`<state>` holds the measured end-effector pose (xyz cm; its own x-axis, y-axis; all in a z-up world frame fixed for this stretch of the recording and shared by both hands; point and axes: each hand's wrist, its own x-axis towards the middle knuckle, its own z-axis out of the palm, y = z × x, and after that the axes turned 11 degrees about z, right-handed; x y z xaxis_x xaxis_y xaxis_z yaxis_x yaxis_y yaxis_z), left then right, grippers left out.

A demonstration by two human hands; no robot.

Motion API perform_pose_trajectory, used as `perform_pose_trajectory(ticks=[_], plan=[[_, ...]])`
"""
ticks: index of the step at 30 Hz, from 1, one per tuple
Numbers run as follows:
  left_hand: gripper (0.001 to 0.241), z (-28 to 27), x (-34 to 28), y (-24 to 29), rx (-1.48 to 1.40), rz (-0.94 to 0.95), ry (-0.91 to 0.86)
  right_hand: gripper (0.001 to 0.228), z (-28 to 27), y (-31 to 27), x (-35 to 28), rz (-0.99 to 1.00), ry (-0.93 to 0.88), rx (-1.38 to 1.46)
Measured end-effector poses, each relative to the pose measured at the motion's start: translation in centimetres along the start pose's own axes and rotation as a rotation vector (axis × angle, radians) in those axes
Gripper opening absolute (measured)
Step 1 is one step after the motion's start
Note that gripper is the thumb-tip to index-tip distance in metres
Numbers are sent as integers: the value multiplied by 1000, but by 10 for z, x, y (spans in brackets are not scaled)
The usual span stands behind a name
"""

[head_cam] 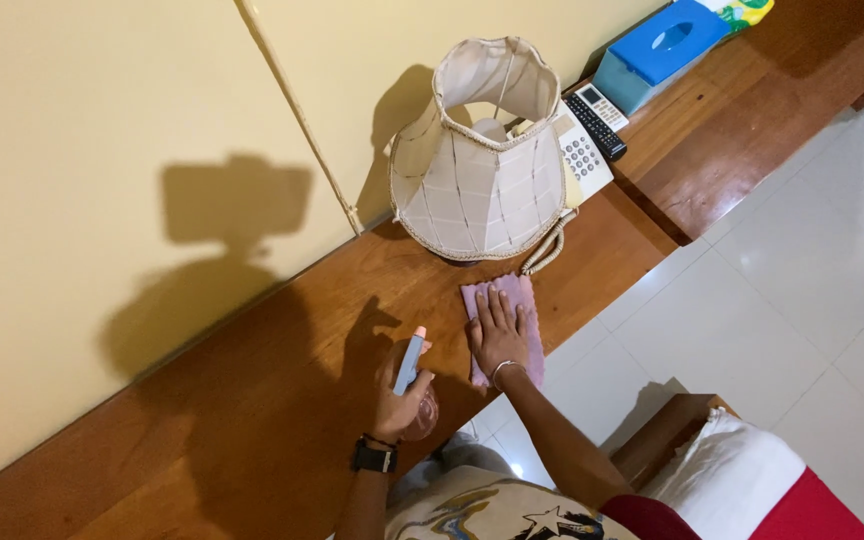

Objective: The person cleans a wooden table by first wiping it with a tissue and discarding the tissue in a trash bin. Then, the person sprays a cleaning solution onto the table and wipes it with a cloth. Finally, the person wipes the lampshade on the table with the same cloth.

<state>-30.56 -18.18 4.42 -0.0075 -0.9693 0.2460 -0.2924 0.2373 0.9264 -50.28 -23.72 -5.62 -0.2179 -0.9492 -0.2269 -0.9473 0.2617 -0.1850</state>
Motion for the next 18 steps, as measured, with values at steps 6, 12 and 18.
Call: perform_pose_trajectory(ticks=[6,12,18], plan=[[41,7,3,-11,56,104,-20,59,10,-13,-32,24,77,-29],[36,25,20,9,25,167,78,61,32,11,-40,-330,232,-7],[19,54,33,27,75,244,258,64,29,37,-2,-687,318,14]])
